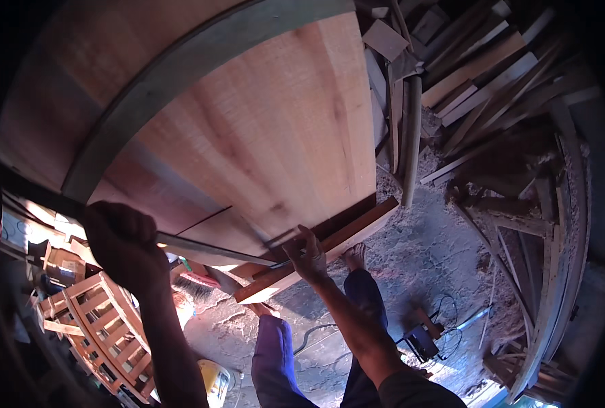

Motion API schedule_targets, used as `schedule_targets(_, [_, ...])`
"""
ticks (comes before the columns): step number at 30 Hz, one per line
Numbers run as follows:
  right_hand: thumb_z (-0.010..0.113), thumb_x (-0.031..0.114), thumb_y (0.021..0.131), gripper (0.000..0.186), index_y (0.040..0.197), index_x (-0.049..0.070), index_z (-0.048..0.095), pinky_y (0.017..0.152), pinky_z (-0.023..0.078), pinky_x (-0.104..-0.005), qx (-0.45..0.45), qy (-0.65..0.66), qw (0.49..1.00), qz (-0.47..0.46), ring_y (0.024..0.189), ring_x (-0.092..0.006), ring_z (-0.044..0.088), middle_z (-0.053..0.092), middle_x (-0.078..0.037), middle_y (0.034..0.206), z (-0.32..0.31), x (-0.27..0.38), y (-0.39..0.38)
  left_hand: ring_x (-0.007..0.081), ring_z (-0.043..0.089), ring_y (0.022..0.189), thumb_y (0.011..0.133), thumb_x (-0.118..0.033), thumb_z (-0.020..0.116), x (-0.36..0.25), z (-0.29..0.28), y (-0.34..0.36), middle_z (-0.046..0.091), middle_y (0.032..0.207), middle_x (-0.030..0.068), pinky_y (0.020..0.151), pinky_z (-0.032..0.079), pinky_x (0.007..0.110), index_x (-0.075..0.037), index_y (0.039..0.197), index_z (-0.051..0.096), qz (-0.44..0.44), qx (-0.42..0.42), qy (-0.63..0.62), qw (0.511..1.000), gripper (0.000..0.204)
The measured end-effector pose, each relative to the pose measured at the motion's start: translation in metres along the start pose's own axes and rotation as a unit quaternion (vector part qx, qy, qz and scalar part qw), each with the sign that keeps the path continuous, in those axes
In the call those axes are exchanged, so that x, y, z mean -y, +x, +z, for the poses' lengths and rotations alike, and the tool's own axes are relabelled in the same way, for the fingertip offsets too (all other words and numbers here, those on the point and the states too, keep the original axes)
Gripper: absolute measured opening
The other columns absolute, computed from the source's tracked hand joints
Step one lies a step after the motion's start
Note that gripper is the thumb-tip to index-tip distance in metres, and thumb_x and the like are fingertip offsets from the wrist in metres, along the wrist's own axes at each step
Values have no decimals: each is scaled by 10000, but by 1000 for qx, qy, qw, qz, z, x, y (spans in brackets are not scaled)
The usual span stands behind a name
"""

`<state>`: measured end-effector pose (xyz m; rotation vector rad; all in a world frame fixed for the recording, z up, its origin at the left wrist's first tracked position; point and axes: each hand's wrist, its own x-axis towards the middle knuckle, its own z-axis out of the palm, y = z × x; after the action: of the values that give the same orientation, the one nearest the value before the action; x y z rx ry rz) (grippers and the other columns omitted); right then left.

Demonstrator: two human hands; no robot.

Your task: The person uses an electric hand planer on the edge of a wood plank, secures wood pieces with a metal bar clamp, cuts a board with a circular saw, and smooths the surface with an electric sander.

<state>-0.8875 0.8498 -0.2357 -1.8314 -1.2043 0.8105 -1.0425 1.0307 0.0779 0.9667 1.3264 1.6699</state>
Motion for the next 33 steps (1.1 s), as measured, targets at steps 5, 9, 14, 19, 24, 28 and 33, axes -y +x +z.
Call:
schedule_targets(5, [835, 244, 780, 424, 1140, 110, 652, 579, 510, -394, -56, 22, 997, 47, 638, -250, 672, 679, -55, 723, 20, -15, 5, 63, 159, 496, 1086, -416, 388, -13, -20, -14, 220, 611, -44, 457, 209, 226, -141, 745, 367, 42, 155, -90, 983, 439])
schedule_targets(9, [724, 55, 809, 155, 958, 77, 687, 526, 492, -348, -55, 87, 992, -78, 563, -240, 647, 613, -85, 615, 9, -27, 16, 146, 385, 542, 1065, -514, 330, -22, -25, -28, 398, 666, 33, 489, 368, 295, -73, 966, 491, 73, 160, -62, 982, 480])
schedule_targets(14, [678, 29, 734, 103, 808, 98, 698, 551, 526, -380, 24, 108, 989, -93, 591, -270, 668, 658, -98, 668, 1, -33, 23, 173, 459, 531, 1069, -534, 276, -23, -17, -35, 477, 685, 50, 494, 431, 318, -42, 1020, 570, 86, 131, -39, 987, 575])
schedule_targets(19, [666, 37, 733, 100, 756, 132, 684, 569, 533, -379, 317, 132, 933, -111, 628, -269, 682, 672, -80, 688, -24, -42, 44, 157, 432, 524, 1075, -522, 268, -21, -19, -38, 465, 679, 41, 496, 421, 320, -46, 1004, 560, 90, 143, -20, 985, 563])
schedule_targets(24, [698, 69, 779, 167, 920, 158, 689, 546, 509, -373, 407, 174, 881, -166, 626, -253, 670, 683, -66, 743, -25, -51, 57, 153, 410, 527, 1078, -517, 255, -24, -13, -40, 451, 677, 38, 504, 408, 320, -45, 1000, 544, 92, 163, -14, 982, 559])
schedule_targets(28, [715, 66, 804, 300, 1099, 91, 668, 549, 502, -353, 88, 115, 987, -74, 605, -243, 653, 677, -68, 728, -26, -6, 15, 150, 392, 530, 1081, -514, 244, -31, -18, -53, 440, 675, 35, 510, 398, 319, -45, 997, 531, 106, 163, -2, 981, 556])
schedule_targets(33, [696, -15, 762, 163, 899, 73, 694, 502, 471, -342, -8, 103, 987, -121, 524, -213, 617, 627, -46, 623, -10, -20, 13, 145, 371, 533, 1085, -509, 231, -37, -19, -64, 426, 673, 31, 518, 385, 318, -45, 993, 515, 111, 170, -1, 979, 552])
